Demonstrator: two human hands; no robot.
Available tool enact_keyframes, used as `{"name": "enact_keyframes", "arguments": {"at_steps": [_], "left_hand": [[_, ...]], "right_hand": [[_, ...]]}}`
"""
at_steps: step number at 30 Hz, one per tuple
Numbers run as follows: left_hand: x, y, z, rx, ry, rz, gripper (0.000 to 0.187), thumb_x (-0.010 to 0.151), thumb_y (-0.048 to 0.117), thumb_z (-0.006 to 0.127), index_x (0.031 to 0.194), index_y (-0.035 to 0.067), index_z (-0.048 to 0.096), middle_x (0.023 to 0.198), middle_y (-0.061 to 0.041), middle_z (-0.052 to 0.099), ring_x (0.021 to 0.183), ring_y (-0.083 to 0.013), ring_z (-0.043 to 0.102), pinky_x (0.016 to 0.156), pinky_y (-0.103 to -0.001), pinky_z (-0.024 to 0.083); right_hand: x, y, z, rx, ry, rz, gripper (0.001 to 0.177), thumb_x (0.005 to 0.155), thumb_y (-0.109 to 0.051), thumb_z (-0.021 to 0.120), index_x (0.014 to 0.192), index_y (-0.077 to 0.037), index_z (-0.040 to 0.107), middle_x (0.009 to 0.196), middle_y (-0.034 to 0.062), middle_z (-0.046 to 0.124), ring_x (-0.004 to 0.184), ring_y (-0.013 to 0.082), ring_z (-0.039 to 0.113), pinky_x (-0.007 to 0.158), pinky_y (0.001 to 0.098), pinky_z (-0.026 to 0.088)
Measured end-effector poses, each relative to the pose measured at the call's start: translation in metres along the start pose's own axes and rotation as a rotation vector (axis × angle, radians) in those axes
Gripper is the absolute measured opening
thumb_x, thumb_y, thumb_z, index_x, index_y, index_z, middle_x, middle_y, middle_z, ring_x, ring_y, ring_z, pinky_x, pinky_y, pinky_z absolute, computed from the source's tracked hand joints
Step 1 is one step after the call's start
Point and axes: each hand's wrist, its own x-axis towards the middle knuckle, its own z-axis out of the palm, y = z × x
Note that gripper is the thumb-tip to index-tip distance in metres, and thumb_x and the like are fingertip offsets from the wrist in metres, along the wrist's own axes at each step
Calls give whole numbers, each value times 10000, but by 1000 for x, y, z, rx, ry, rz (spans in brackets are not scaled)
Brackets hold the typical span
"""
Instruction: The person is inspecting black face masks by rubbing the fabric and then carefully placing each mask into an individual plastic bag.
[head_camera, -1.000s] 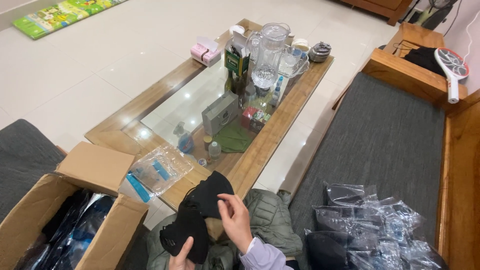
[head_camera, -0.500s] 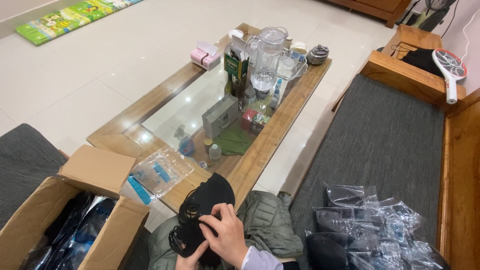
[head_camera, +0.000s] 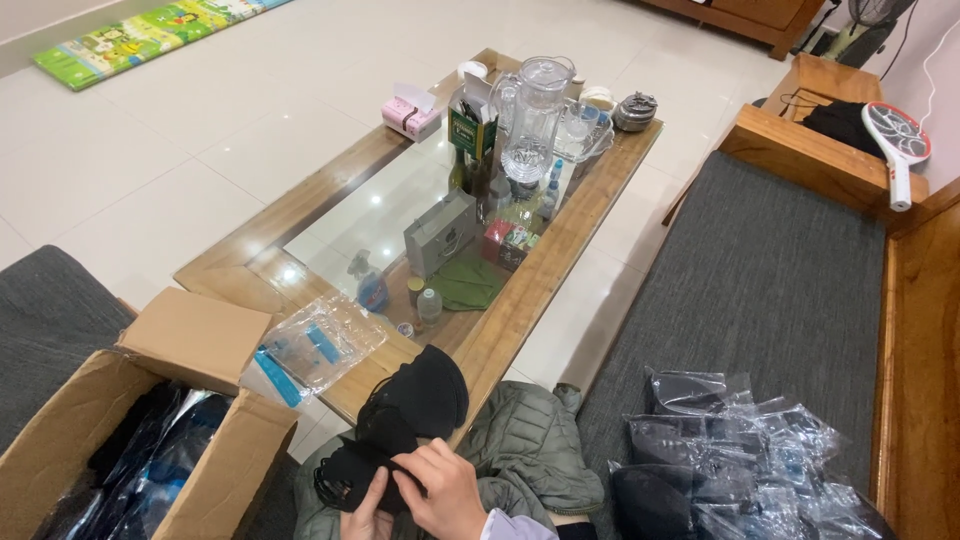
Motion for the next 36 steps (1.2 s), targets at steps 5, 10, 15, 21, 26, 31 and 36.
{"name": "enact_keyframes", "arguments": {"at_steps": [5,10,15,21,26,31,36], "left_hand": [[3,-4,-12,-20,-42,-69,682,871,-247,500,1509,-9,470,1382,-270,580,1227,-397,566,1040,-494,444],[-27,33,39,-7,45,-134,739,873,-275,433,1550,22,425,1467,-264,529,1327,-391,506,1145,-505,381],[29,-18,-69,-199,-95,-234,350,993,64,550,1320,-45,617,1311,-143,672,1142,-205,627,942,-299,452],[8,4,-50,-462,-155,-142,486,953,86,582,1435,40,551,1375,-102,638,1313,-257,579,1092,-379,439],[1,9,-41,-462,-178,-145,454,965,65,572,1418,33,571,1364,-103,652,1304,-263,590,1085,-382,462],[0,8,-38,-398,-178,-177,438,971,59,553,1402,-16,565,1367,-144,641,1337,-304,568,1115,-410,456],[-1,10,-34,-318,-168,-249,486,956,56,527,1427,-64,529,1398,-229,604,1271,-305,581,1111,-430,427]], "right_hand": [[-1,2,4,-1,83,66,143,826,-52,728,967,-68,745,816,36,693,654,199,606,561,293,498],[2,9,0,107,61,224,166,867,-60,711,1029,-63,749,746,34,646,529,174,554,498,289,457],[0,38,6,694,106,379,197,904,75,647,1084,30,713,964,64,717,769,132,653,695,237,536],[0,94,26,686,237,756,194,918,-63,722,1087,28,693,777,41,678,631,99,548,571,230,462],[-4,113,35,424,224,765,280,898,-138,741,1127,16,692,720,17,648,606,97,525,581,226,440],[3,100,28,177,175,734,342,907,-203,701,1210,-46,668,630,-10,586,539,112,513,544,251,434],[2,94,27,-114,139,620,491,913,-238,646,1390,-180,549,610,-18,558,503,180,546,519,320,445]]}}
